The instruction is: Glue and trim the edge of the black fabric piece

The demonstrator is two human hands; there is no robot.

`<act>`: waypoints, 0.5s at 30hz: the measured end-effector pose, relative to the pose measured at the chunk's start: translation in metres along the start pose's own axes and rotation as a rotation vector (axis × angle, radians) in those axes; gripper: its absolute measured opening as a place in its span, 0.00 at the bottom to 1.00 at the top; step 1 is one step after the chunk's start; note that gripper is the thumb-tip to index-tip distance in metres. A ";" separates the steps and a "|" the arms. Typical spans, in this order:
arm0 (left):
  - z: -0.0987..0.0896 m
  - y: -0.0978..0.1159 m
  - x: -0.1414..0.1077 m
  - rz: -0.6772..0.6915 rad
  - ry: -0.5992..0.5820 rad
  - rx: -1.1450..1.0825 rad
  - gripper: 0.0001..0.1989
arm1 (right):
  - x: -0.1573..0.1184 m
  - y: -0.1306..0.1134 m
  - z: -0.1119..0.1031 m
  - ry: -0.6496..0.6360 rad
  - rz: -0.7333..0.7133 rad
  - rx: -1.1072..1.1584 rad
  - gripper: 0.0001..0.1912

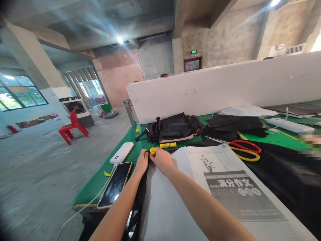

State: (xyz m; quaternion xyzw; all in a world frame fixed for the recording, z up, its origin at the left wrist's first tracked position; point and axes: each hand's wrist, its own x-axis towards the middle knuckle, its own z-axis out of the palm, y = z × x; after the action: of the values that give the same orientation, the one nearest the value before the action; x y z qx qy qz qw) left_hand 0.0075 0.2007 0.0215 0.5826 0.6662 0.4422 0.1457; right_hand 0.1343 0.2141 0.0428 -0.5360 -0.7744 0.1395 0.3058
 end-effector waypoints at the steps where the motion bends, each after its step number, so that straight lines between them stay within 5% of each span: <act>1: 0.000 0.000 0.000 -0.005 0.009 0.002 0.07 | 0.002 0.001 0.000 -0.003 0.018 -0.006 0.15; 15: 0.000 0.002 -0.002 0.015 0.012 0.000 0.08 | 0.010 0.010 -0.006 0.043 0.191 0.112 0.14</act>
State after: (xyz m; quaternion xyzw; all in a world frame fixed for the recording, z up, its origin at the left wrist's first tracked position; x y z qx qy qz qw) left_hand 0.0093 0.1990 0.0219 0.5849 0.6627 0.4469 0.1382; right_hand 0.1430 0.2261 0.0455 -0.5921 -0.7041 0.1996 0.3373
